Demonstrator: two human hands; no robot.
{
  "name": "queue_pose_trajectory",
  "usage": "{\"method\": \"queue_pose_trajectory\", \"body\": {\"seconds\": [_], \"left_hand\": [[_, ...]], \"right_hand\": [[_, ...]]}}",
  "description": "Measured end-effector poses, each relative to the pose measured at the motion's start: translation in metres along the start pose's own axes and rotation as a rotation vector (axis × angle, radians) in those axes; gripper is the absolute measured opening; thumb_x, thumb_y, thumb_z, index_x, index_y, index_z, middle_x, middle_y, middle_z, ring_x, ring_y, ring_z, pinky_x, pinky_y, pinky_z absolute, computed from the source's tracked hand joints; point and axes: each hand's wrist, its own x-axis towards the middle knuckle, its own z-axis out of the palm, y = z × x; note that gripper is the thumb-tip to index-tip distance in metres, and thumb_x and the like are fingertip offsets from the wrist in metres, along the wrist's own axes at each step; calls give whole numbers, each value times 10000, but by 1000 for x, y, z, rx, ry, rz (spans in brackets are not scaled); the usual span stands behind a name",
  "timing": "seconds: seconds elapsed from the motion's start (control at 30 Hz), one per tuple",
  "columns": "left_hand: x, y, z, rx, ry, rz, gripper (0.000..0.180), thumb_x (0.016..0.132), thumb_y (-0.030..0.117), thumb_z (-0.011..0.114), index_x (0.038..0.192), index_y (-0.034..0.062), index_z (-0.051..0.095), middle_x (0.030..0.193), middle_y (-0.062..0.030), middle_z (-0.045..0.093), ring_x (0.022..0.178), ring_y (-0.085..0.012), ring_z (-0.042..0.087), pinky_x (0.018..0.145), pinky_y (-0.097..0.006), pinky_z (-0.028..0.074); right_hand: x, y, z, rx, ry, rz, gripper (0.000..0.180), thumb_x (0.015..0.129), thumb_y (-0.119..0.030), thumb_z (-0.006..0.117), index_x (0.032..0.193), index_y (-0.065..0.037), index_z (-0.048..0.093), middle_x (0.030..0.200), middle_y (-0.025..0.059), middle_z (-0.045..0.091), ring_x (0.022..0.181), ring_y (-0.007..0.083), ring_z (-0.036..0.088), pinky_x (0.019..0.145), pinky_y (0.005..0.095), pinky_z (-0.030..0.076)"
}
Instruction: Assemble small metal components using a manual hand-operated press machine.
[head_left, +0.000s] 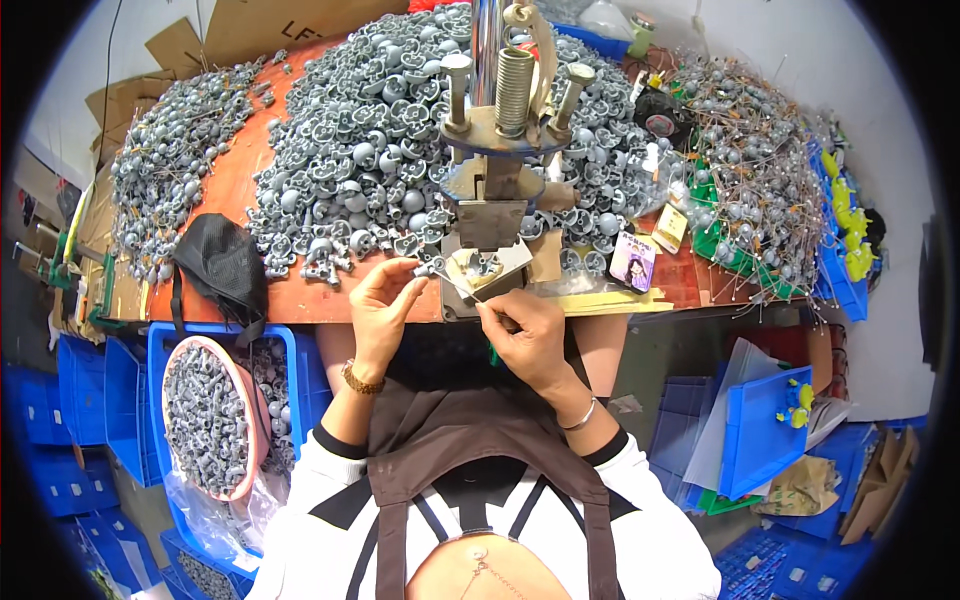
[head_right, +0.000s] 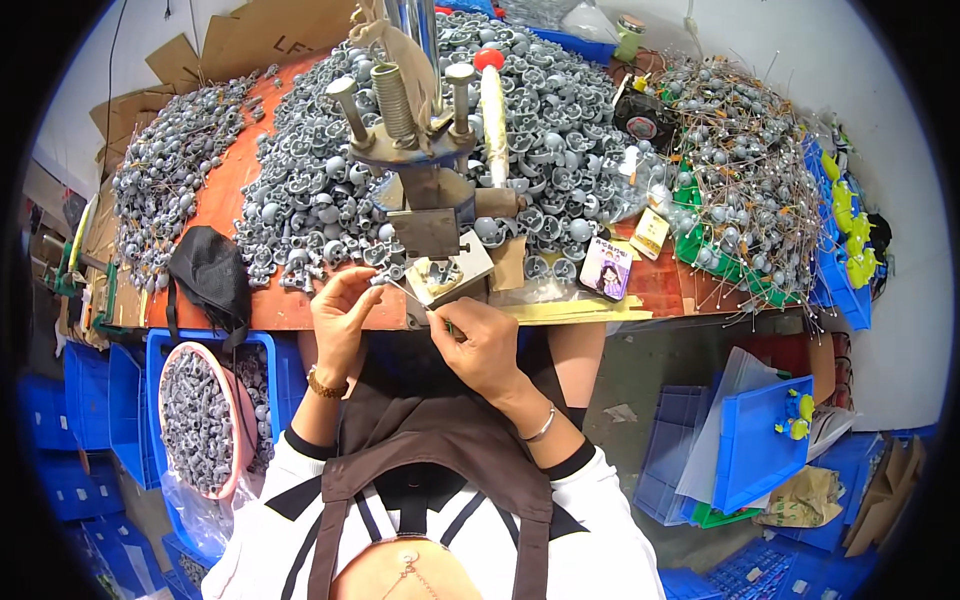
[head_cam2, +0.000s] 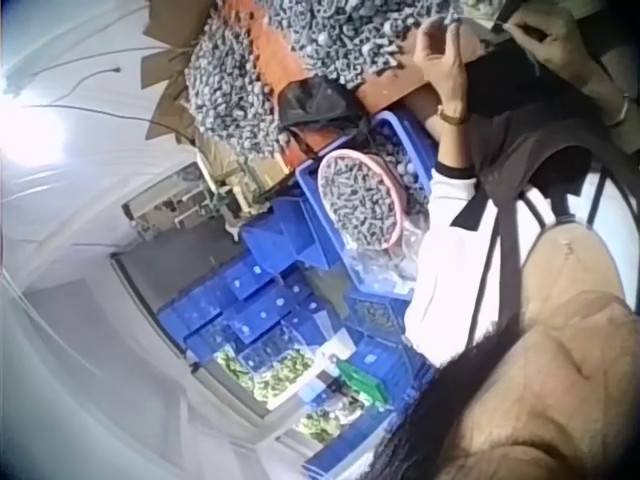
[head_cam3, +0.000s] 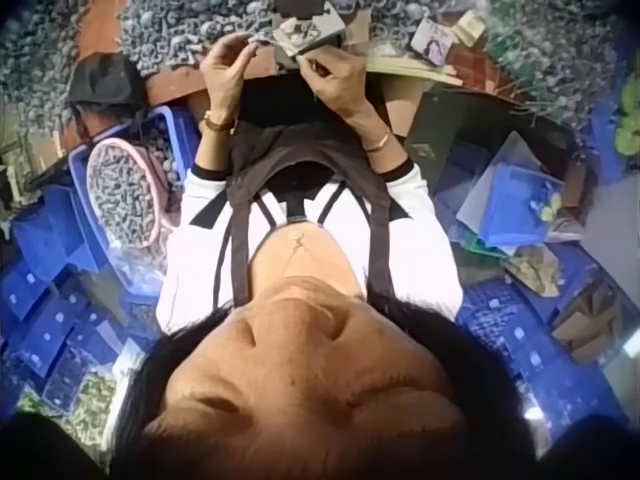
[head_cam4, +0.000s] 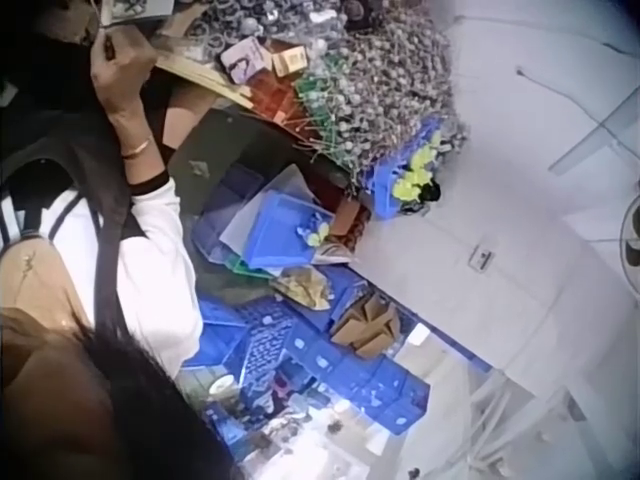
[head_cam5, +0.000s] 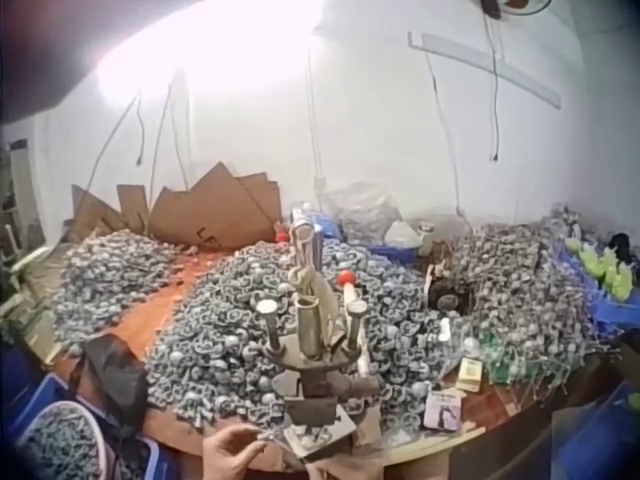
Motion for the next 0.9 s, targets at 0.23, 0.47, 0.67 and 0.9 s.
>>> {"method": "queue_pose_trajectory", "body": {"seconds": [0.23,0.47,0.67,0.9], "left_hand": [[2,8,1,39,-124,67,336,812,-76,670,1134,4,616,991,-47,643,872,-91,615,783,-216,503],[-13,19,27,34,-267,77,241,794,-63,656,1031,-14,660,1060,-116,671,937,-200,641,818,-287,509],[-16,31,34,553,-210,602,196,820,41,664,1011,8,691,1070,-125,676,997,-272,618,879,-338,478],[2,17,28,420,470,451,460,842,61,669,1258,-51,507,1291,-171,535,1166,-255,533,1040,-374,361]], "right_hand": [[4,-4,-14,-98,-44,-138,70,749,6,709,739,-4,640,592,69,548,454,140,466,447,276,351],[3,5,-5,231,-144,216,123,848,-135,679,787,-32,651,634,63,600,464,118,491,449,285,368],[0,21,-6,1031,-139,906,156,923,-204,618,947,-50,602,666,26,593,520,60,517,470,181,376],[6,45,2,231,-112,407,90,932,-112,583,949,-25,567,747,-7,565,629,40,527,568,195,424]]}}
